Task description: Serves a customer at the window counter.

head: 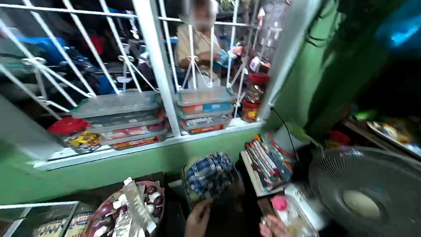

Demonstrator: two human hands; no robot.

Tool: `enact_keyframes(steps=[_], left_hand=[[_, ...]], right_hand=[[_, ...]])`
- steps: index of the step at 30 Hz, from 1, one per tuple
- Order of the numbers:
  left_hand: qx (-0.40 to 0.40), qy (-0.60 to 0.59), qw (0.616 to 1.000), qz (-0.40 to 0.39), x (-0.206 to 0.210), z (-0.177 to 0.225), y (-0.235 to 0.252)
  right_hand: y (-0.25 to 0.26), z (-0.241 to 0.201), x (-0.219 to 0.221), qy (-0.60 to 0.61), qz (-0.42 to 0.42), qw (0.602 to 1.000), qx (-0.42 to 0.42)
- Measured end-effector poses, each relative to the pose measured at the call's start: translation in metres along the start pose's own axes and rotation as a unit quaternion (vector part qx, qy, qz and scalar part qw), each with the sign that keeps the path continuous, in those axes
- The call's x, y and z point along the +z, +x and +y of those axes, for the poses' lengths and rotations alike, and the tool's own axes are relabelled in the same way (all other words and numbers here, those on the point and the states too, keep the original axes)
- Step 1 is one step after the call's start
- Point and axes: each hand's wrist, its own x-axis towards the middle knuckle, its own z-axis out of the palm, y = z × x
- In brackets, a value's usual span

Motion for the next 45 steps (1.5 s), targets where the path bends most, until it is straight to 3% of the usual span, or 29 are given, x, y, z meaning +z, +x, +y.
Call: enact_keyframes(steps=[6,12,16,21,23,26,29,33,36,38,45], left_hand=[[0.005,0.045,0.998,-0.037,-0.017,-0.006,-0.084],[0.001,0.054,0.997,-0.055,0.014,0.005,-0.163],[0.045,0.062,0.991,-0.114,0.063,0.028,-0.223],[0.078,0.046,0.972,-0.216,0.152,0.067,-0.324],[0.143,0.11,0.935,-0.305,0.183,0.073,-0.358],[0.275,0.223,0.838,-0.415,0.225,0.091,-0.388],[0.288,0.215,0.816,-0.453,0.262,0.11,-0.411],[0.263,0.23,0.796,-0.493,0.288,0.117,-0.429],[0.228,0.273,0.778,-0.518,0.286,0.115,-0.44],[0.205,0.299,0.773,-0.52,0.278,0.111,-0.443],[0.11,0.39,0.782,-0.474,0.209,0.092,-0.447]], right_hand=[[-0.069,-0.072,-0.008,0.115,0.022,0.989,-0.089],[-0.159,-0.072,-0.084,0.187,-0.014,0.966,-0.181],[-0.244,-0.049,-0.15,0.091,-0.042,0.973,-0.21],[-0.376,-0.004,-0.266,-0.088,-0.092,0.971,-0.202],[-0.425,0.015,-0.315,-0.144,-0.052,0.974,-0.166],[-0.487,0.052,-0.375,-0.15,0.087,0.979,-0.102],[-0.529,0.094,-0.424,-0.143,0.235,0.959,-0.063],[-0.558,0.134,-0.478,-0.147,0.368,0.917,-0.048],[-0.559,0.142,-0.517,-0.257,0.423,0.869,-0.004],[-0.55,0.139,-0.541,-0.342,0.421,0.839,0.033],[-0.505,0.136,-0.597,-0.479,0.309,0.799,0.192]])
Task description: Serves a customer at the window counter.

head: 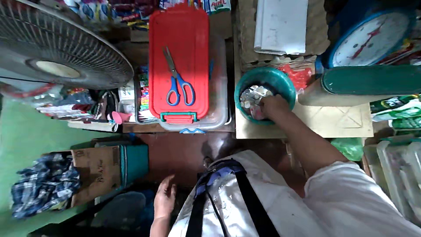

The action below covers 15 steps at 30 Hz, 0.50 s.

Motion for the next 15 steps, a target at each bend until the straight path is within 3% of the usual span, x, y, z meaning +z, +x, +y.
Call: enact_keyframes(steps=[4,10,15], left_hand=[[-0.055,0.002,0.998,0.007,0.007,-0.021,-0.025],[-0.08,-0.018,0.997,0.011,0.015,-0.03,-0.034],[-0.088,-0.03,0.996,0.011,0.016,-0.027,-0.032]], right_hand=[[0.026,-0.011,0.006,0.011,0.038,0.999,-0.033],[0.051,-0.023,0.018,-0.01,-0.019,0.997,-0.071],[0.05,-0.024,0.027,0.011,0.002,0.998,-0.069]])
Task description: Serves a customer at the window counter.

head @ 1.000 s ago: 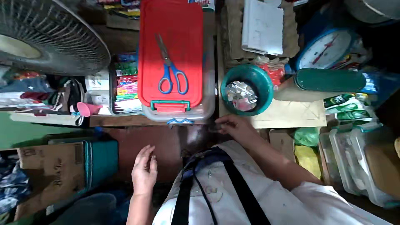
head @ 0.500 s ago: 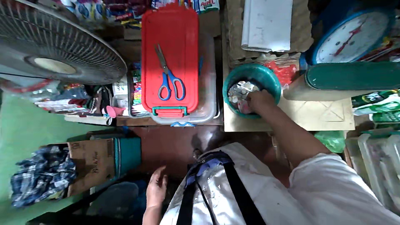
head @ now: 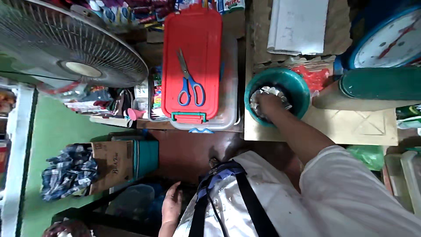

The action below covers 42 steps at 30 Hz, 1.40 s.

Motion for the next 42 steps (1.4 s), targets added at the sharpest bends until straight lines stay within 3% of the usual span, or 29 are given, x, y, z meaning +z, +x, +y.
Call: enact_keyframes(steps=[6,15,18,23,27,29,31,38,40,42], left_hand=[[-0.01,0.001,0.999,-0.035,0.003,-0.008,0.009],[-0.005,0.024,0.998,-0.05,-0.013,0.002,0.02],[-0.002,0.014,0.999,-0.048,-0.014,0.008,0.021],[-0.018,-0.021,0.998,-0.053,-0.005,0.008,0.015],[-0.105,-0.059,0.989,-0.081,-0.005,0.052,-0.001],[-0.081,-0.095,0.99,-0.063,0.011,0.026,-0.004],[-0.063,-0.123,0.989,-0.058,0.026,-0.006,-0.004],[-0.193,-0.304,0.931,-0.064,0.041,-0.017,-0.02],[-0.224,-0.259,0.938,-0.061,0.041,-0.007,-0.022],[-0.157,-0.17,0.973,-0.024,0.042,0.005,-0.033]], right_hand=[[0.002,0.007,0.006,-0.009,-0.002,0.999,0.037],[0.005,0.005,0.004,0.079,0.036,0.996,-0.039],[0.006,0.012,0.008,0.072,0.051,0.996,-0.008],[-0.008,0.014,-0.006,0.032,-0.032,0.994,0.104],[0.003,0.021,0.0,0.085,0.061,0.991,0.085],[0.005,0.018,-0.001,0.1,0.068,0.99,0.078],[0.006,0.016,-0.002,0.1,0.059,0.991,0.073],[-0.005,0.02,0.003,0.01,-0.102,0.995,0.0],[-0.011,0.022,0.006,0.045,-0.045,0.998,0.018],[-0.01,0.024,0.002,0.07,0.058,0.995,0.047]])
